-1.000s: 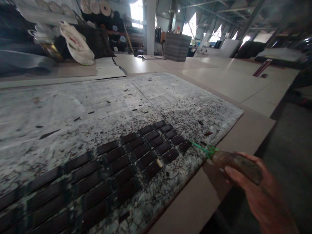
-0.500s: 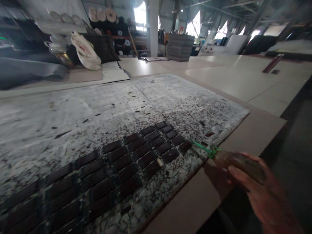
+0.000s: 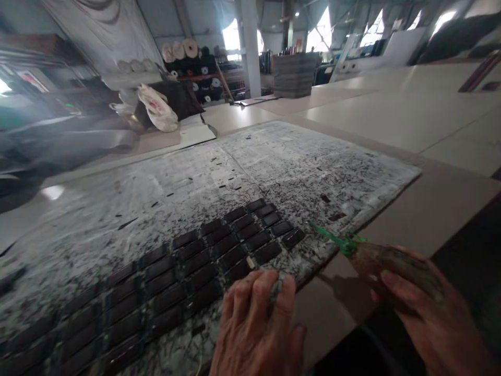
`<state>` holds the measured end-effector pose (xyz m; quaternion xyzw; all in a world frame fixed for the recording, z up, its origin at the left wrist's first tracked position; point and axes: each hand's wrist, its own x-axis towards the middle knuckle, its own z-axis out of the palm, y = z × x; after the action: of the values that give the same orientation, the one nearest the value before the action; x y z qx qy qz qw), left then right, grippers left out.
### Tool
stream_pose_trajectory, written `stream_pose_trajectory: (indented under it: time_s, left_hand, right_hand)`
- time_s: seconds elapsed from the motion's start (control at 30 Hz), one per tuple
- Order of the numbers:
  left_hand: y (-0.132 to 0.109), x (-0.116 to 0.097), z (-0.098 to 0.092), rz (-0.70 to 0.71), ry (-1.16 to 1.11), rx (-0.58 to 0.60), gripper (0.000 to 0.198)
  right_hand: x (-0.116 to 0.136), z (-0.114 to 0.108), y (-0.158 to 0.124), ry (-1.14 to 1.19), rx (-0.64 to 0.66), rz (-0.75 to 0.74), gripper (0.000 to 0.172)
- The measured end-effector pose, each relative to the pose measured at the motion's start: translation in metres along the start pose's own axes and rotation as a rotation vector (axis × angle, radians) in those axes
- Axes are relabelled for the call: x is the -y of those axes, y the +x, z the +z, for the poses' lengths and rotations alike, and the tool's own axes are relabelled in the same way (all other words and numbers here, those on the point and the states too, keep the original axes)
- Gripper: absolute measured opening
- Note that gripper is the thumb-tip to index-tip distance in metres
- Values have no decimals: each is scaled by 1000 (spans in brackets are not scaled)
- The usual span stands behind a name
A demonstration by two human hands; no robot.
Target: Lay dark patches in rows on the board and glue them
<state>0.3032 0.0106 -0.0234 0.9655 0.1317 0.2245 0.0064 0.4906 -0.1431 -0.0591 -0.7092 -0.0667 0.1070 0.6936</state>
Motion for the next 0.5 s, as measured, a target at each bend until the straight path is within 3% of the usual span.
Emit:
stream_pose_trajectory:
  time_s: [0.27, 0.5]
  left_hand:
    - [1, -12, 17, 22, -50, 21, 38]
    - [17, -14, 27, -64, -172, 199, 45]
  right_hand:
    - [-9, -8, 1, 176, 20, 126, 44]
    - [-3, -5, 6, 42, 9, 76, 50]
